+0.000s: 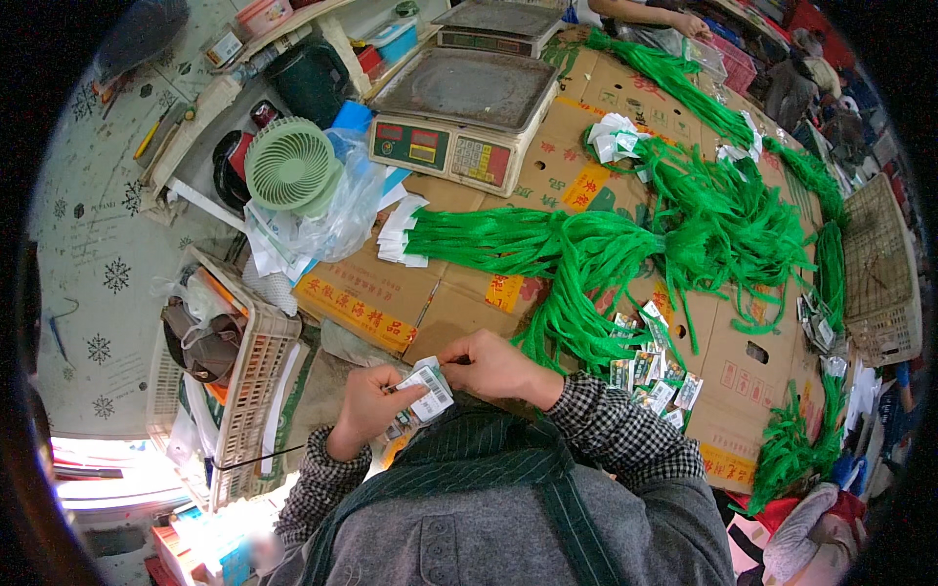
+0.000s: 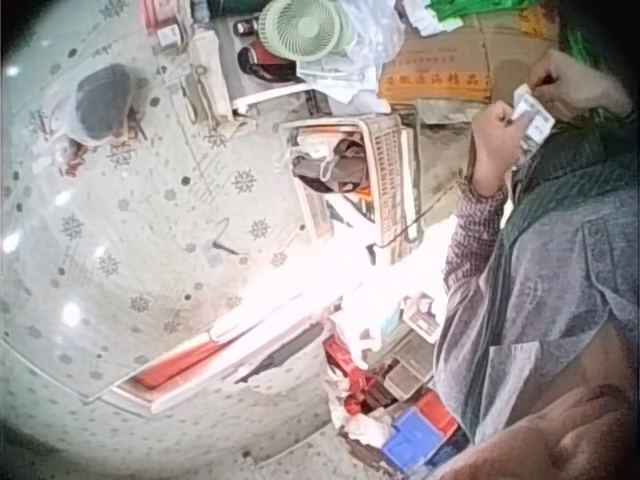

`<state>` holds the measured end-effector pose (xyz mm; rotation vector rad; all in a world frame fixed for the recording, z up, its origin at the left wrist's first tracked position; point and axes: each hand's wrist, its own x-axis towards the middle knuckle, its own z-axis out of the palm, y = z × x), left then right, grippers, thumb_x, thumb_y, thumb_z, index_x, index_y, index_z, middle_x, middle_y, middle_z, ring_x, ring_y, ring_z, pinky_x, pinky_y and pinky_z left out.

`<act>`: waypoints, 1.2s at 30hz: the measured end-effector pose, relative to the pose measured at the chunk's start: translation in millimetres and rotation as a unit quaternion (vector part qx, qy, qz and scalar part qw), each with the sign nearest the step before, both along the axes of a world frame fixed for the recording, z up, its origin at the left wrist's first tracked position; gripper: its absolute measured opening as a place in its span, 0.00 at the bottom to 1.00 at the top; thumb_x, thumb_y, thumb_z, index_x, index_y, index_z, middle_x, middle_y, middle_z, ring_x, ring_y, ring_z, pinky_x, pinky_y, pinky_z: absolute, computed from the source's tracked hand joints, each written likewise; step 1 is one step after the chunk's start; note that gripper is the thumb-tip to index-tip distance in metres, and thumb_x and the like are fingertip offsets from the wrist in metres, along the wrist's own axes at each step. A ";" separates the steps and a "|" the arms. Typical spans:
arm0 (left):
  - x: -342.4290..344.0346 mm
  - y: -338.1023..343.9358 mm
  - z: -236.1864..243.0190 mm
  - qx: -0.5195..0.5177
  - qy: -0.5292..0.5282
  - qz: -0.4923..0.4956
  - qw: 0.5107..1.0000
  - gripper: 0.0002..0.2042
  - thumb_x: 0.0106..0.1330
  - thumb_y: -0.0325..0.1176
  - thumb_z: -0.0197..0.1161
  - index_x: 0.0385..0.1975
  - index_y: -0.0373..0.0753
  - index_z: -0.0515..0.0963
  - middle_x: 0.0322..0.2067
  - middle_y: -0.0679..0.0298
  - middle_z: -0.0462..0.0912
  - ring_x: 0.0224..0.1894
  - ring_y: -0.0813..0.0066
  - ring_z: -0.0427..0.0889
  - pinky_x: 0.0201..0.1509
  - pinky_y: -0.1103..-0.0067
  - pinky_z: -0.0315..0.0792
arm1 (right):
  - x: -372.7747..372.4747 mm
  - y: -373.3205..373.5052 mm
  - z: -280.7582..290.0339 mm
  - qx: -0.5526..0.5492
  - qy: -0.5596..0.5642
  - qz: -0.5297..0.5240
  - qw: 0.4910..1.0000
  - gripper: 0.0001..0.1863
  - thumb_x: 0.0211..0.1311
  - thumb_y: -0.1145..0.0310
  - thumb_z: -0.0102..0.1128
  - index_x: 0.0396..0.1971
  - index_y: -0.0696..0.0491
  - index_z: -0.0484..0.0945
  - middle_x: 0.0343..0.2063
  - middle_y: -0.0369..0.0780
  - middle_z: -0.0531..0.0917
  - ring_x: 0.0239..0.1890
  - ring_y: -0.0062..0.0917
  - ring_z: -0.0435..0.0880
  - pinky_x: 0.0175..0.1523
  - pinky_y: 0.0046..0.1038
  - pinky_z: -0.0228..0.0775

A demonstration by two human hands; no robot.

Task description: The person repeatedly picks up small white labels and green plastic ties from a table, attaches a label to each tie, and places the labeled tie on a growing pile. The person also tears off a long strip of labels from a roll and continues the labeling process.

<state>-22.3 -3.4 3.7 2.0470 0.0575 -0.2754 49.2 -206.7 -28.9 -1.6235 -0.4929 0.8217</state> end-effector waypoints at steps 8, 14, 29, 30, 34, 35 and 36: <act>12.8 3.8 0.0 0.019 0.022 -0.037 0.999 0.13 0.51 0.34 0.70 0.14 0.33 0.75 0.14 0.67 0.78 0.17 0.88 0.72 0.18 0.85 0.63 | 0.5 -3.4 15.0 -0.043 -0.017 0.028 0.999 0.12 0.56 0.74 0.55 0.40 0.60 0.79 0.27 0.38 0.83 0.28 0.14 0.77 0.36 0.19 0.72; 14.8 4.1 0.4 -0.013 0.041 -0.025 0.999 0.14 0.52 0.35 0.70 0.15 0.33 0.76 0.14 0.67 0.78 0.17 0.88 0.72 0.18 0.85 0.63 | 1.3 -3.6 11.8 -0.042 -0.022 0.027 0.999 0.12 0.56 0.74 0.56 0.40 0.60 0.79 0.27 0.39 0.83 0.28 0.15 0.77 0.36 0.20 0.72; 18.4 8.5 -6.9 -0.001 0.047 -0.056 0.997 0.13 0.52 0.35 0.69 0.17 0.31 0.77 0.15 0.67 0.78 0.18 0.89 0.72 0.18 0.85 0.63 | 0.4 -3.1 14.3 -0.024 0.006 0.035 0.999 0.12 0.57 0.73 0.55 0.41 0.60 0.79 0.24 0.36 0.82 0.26 0.14 0.76 0.33 0.19 0.71; 18.6 8.8 -7.1 -0.002 0.050 -0.056 0.997 0.13 0.52 0.35 0.69 0.17 0.31 0.77 0.15 0.67 0.78 0.18 0.89 0.72 0.18 0.85 0.63 | 0.2 -3.1 14.3 -0.021 0.009 0.034 0.999 0.12 0.58 0.73 0.54 0.40 0.60 0.79 0.24 0.36 0.82 0.26 0.14 0.76 0.33 0.19 0.71; 19.7 9.5 -5.4 -0.003 0.052 -0.063 0.997 0.12 0.52 0.34 0.69 0.18 0.32 0.77 0.14 0.68 0.77 0.19 0.89 0.72 0.19 0.85 0.64 | -0.8 -2.7 12.8 -0.004 0.066 0.022 0.998 0.11 0.58 0.72 0.57 0.39 0.60 0.79 0.24 0.34 0.81 0.26 0.13 0.76 0.33 0.17 0.70; 20.0 9.6 -5.7 -0.006 0.053 -0.064 0.996 0.12 0.52 0.34 0.69 0.18 0.32 0.77 0.15 0.68 0.77 0.19 0.88 0.72 0.20 0.85 0.64 | -1.2 -2.7 13.5 0.007 0.046 0.024 0.999 0.10 0.58 0.71 0.58 0.38 0.60 0.79 0.24 0.33 0.81 0.25 0.12 0.75 0.32 0.17 0.69; 20.0 9.7 -6.2 -0.008 0.055 -0.065 0.996 0.12 0.52 0.33 0.68 0.18 0.32 0.76 0.16 0.67 0.77 0.19 0.88 0.72 0.21 0.85 0.64 | -1.7 -2.4 14.9 0.018 0.026 0.027 0.999 0.10 0.58 0.71 0.59 0.37 0.60 0.80 0.23 0.33 0.81 0.25 0.12 0.75 0.32 0.17 0.68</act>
